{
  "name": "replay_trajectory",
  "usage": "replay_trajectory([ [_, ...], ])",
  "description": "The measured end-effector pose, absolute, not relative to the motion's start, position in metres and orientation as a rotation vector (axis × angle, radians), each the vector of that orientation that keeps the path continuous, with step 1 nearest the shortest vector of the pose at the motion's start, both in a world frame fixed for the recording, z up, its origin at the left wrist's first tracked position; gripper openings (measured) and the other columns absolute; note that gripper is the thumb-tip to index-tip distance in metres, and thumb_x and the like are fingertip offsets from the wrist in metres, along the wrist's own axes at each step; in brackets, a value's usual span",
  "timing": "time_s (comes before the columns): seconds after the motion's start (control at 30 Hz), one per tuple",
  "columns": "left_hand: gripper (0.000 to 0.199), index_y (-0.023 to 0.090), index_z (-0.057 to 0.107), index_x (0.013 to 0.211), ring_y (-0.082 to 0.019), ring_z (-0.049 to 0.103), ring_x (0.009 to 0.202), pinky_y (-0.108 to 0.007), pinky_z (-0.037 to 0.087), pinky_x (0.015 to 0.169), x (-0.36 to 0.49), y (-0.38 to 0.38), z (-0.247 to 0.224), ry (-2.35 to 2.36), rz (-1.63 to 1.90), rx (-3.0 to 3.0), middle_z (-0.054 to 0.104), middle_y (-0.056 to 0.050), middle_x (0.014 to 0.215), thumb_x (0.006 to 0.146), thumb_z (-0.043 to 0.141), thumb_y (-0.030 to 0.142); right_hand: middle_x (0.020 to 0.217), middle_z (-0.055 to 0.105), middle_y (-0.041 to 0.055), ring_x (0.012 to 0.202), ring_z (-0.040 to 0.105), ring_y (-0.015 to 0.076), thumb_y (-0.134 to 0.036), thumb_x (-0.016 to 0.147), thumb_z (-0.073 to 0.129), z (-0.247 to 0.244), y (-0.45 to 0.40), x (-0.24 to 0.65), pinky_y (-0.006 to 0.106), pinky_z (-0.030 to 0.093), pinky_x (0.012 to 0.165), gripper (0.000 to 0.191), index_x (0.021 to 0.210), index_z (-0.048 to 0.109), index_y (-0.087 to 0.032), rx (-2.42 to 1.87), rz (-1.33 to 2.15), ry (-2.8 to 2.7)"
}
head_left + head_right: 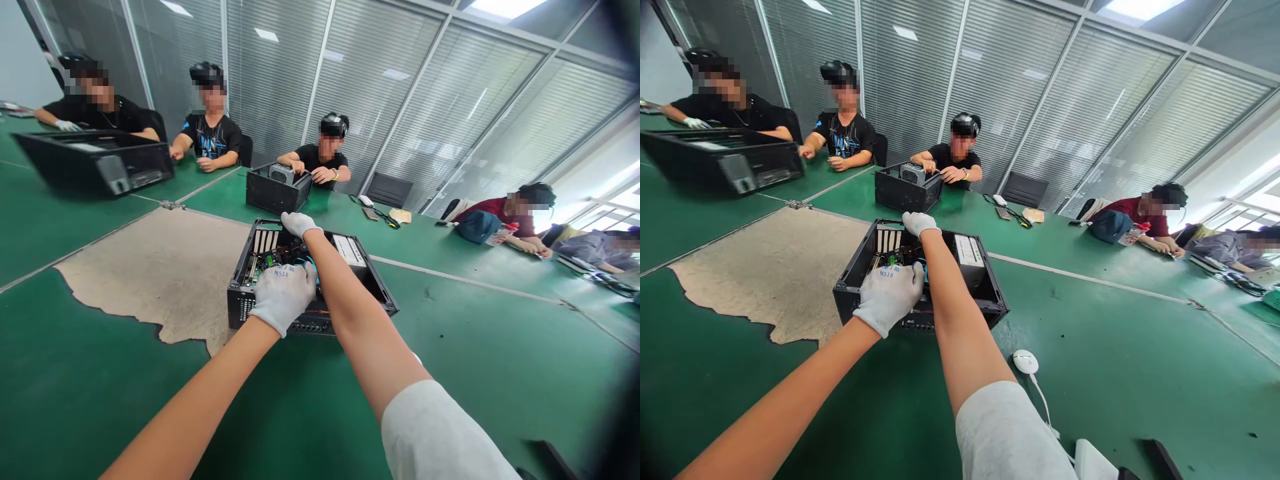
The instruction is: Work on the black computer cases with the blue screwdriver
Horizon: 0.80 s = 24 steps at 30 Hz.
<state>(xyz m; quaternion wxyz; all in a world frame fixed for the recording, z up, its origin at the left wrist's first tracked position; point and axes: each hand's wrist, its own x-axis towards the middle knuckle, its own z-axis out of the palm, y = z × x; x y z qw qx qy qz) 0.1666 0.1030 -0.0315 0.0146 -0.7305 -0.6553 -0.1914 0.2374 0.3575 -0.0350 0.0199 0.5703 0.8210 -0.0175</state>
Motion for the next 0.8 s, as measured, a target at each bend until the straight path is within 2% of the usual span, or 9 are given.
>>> replay_trajectory([
  [0.2, 0.061, 0.008, 0.081, 0.089, -0.033, 0.076, 0.084, -0.043, 0.056, 0.078, 0.166, 0.101, -0.031, -2.022, -0.617, -2.294, 0.077, -0.021, 0.081, 0.104, 0.030, 0.037, 0.139, 0.063, 0.0219, 0.125, 0.063, 0.0299, -0.029, 0.105, 0.027, -0.034, 0.341, 0.240, 0.044, 0.049, 0.102, 0.049, 0.130, 0.066, -0.013, 1.854, -0.070, 2.556],
  [0.4, 0.065, 0.004, 0.080, 0.094, -0.033, 0.076, 0.086, -0.043, 0.055, 0.081, 0.165, 0.096, -0.034, -1.943, -0.662, -2.292, 0.077, -0.024, 0.085, 0.105, 0.026, 0.038, 0.134, 0.066, 0.0220, 0.125, 0.063, 0.0303, -0.027, 0.106, 0.024, -0.036, 0.329, 0.260, 0.045, 0.048, 0.103, 0.050, 0.127, 0.066, -0.014, 1.931, -0.066, 2.523],
  [0.63, 0.063, 0.007, 0.080, 0.095, -0.033, 0.075, 0.092, -0.043, 0.055, 0.085, 0.161, 0.094, -0.032, -1.916, -0.647, -2.387, 0.077, -0.021, 0.088, 0.104, 0.028, 0.041, 0.135, 0.065, 0.0224, 0.125, 0.063, 0.0322, -0.025, 0.106, 0.023, -0.039, 0.321, 0.273, 0.048, 0.048, 0.101, 0.048, 0.130, 0.063, -0.014, 1.971, -0.021, 2.472],
  [0.73, 0.061, 0.008, 0.080, 0.101, -0.032, 0.074, 0.099, -0.042, 0.054, 0.091, 0.158, 0.096, -0.029, -1.945, -0.597, -2.466, 0.077, -0.021, 0.096, 0.104, 0.030, 0.044, 0.135, 0.065, 0.0237, 0.124, 0.062, 0.0337, -0.031, 0.108, 0.019, -0.040, 0.318, 0.273, 0.048, 0.046, 0.101, 0.052, 0.133, 0.061, -0.012, 2.012, -0.021, 2.459],
  [0.8, 0.060, 0.009, 0.079, 0.104, -0.032, 0.073, 0.103, -0.041, 0.054, 0.094, 0.156, 0.098, -0.026, -1.975, -0.546, -2.515, 0.077, -0.021, 0.102, 0.104, 0.031, 0.045, 0.138, 0.062, 0.0239, 0.127, 0.059, 0.0327, -0.041, 0.110, 0.015, -0.035, 0.312, 0.274, 0.043, 0.044, 0.104, 0.060, 0.133, 0.060, -0.010, 2.017, -0.060, 2.467],
])
